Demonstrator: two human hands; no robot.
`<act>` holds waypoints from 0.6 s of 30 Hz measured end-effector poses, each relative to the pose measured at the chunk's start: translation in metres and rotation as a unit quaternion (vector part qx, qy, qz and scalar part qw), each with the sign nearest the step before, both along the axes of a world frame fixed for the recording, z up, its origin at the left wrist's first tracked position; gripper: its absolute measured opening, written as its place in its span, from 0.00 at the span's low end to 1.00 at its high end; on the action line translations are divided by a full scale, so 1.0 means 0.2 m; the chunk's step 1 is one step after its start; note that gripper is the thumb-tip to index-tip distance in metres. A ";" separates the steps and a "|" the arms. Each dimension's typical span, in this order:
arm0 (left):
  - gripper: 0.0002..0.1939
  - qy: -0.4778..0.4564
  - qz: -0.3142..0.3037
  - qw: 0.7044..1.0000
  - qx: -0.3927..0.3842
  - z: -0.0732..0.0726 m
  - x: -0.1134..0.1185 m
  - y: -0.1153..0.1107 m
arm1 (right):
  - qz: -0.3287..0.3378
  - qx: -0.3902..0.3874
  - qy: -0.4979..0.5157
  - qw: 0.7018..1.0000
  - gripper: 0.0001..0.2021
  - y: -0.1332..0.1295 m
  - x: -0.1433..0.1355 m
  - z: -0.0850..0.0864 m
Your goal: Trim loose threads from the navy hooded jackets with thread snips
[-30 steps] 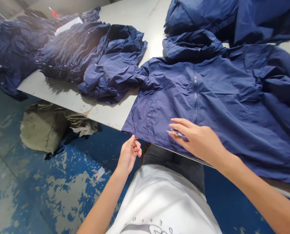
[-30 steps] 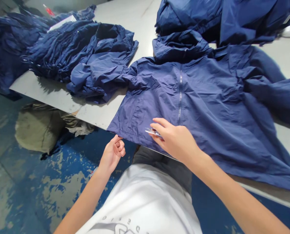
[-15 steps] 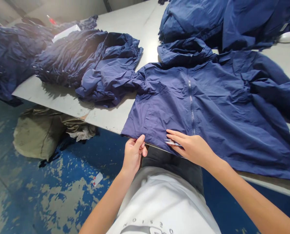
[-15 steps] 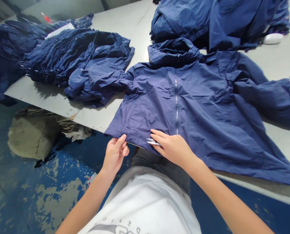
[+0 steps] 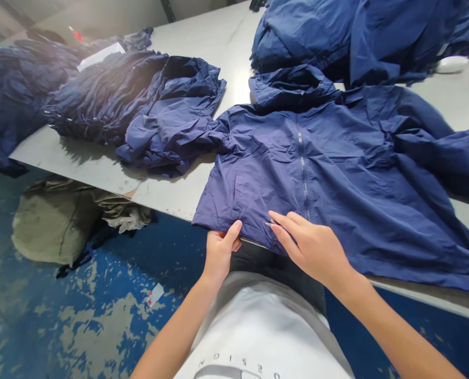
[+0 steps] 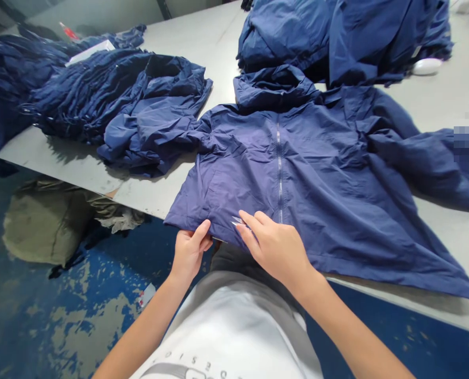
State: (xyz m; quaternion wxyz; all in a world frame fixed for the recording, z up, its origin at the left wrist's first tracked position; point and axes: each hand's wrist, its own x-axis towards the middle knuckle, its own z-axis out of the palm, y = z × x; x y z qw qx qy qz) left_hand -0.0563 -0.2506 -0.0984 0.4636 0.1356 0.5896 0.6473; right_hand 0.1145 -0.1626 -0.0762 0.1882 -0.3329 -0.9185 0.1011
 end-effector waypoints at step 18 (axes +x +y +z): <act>0.20 -0.060 -0.024 0.997 0.041 0.06 0.06 0.04 | -0.014 -0.010 0.141 0.990 0.16 -0.06 -0.14 0.00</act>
